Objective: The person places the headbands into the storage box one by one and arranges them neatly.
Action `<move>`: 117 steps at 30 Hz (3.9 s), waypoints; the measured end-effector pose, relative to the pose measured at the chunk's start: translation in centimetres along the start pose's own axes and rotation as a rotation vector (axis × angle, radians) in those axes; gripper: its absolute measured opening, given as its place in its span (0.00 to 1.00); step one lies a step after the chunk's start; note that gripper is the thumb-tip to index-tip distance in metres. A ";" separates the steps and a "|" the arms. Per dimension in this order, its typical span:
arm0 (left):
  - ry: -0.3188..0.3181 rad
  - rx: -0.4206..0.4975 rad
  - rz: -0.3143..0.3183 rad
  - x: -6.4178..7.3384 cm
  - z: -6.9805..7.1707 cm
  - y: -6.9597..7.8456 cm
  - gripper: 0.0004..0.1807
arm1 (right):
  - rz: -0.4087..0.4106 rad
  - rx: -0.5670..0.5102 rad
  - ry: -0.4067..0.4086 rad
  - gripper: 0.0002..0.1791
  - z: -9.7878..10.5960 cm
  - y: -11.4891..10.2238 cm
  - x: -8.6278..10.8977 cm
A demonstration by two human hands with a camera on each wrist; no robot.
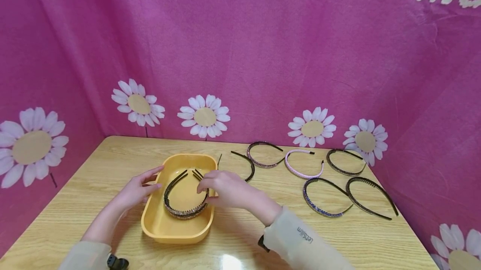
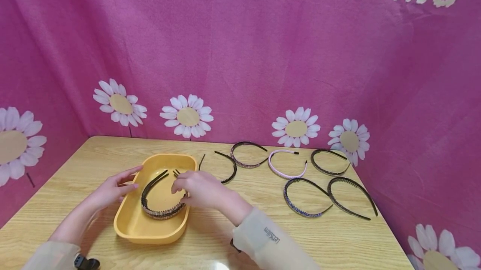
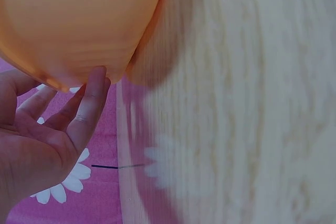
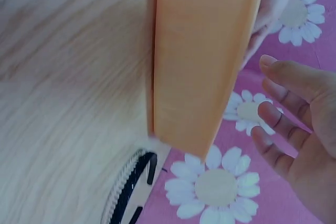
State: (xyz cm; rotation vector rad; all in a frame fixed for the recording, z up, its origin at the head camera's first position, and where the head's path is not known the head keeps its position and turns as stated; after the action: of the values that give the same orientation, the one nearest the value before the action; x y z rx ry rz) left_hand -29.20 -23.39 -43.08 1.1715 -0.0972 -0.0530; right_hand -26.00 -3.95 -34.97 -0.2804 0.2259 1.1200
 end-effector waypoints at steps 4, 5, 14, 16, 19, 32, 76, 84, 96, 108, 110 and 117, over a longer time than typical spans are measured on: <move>0.002 -0.004 -0.004 0.0 0.0 0.1 0.33 | 0.020 -0.003 0.045 0.15 0.9 0.9 0.8; 0.003 -0.011 -0.006 0.0 0.0 0.1 0.33 | 0.024 0.003 0.058 0.15 1.1 1.2 1.1; 0.005 -0.013 0.002 0.0 -0.1 0.0 0.33 | 0.012 0.042 0.175 0.15 2.4 5.0 3.2; 0.006 -0.016 0.003 0.1 0.0 0.0 0.33 | -0.009 0.040 0.176 0.16 2.3 6.1 3.6; 0.008 -0.020 0.001 0.1 0.0 0.1 0.33 | -0.037 0.030 0.170 0.17 2.0 7.4 4.2; 0.003 -0.010 0.009 0.1 -0.1 0.1 0.33 | -0.121 0.013 0.142 0.17 -0.4 10.7 6.1; 0.011 -0.034 0.009 0.1 0.0 0.0 0.33 | -0.061 -0.001 0.085 0.13 -2.7 13.2 7.3; 0.004 -0.013 0.006 0.0 0.0 0.0 0.33 | -0.013 0.004 0.123 0.13 -1.3 12.1 7.5; 0.009 -0.014 -0.006 -0.1 0.1 0.0 0.33 | -0.085 0.023 0.179 0.14 1.2 11.4 7.7; 0.000 -0.001 0.002 -0.1 0.0 0.1 0.33 | -0.063 0.087 0.290 0.14 4.4 10.1 7.9; -0.002 0.001 0.004 0.0 -0.1 0.0 0.33 | -0.048 0.101 0.316 0.14 5.0 9.8 7.9; 0.001 0.010 0.007 -0.1 0.0 -0.1 0.33 | 0.003 0.122 0.389 0.13 7.0 8.1 7.6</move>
State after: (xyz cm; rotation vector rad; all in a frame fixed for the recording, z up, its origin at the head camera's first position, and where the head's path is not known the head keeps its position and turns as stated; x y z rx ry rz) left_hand -29.26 -23.43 -43.16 1.1807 -0.1006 -0.0459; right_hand -29.85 8.13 -31.63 -0.3882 0.6374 1.0430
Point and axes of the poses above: each hand's wrist, its own x-axis away from the middle knuckle, its own z-axis out of the back of the hand, y = z × x, the point moved 9 cm from there along -x, towards the middle knuckle, and after that the axes turned 5 degrees about y, right-handed, at the moved point
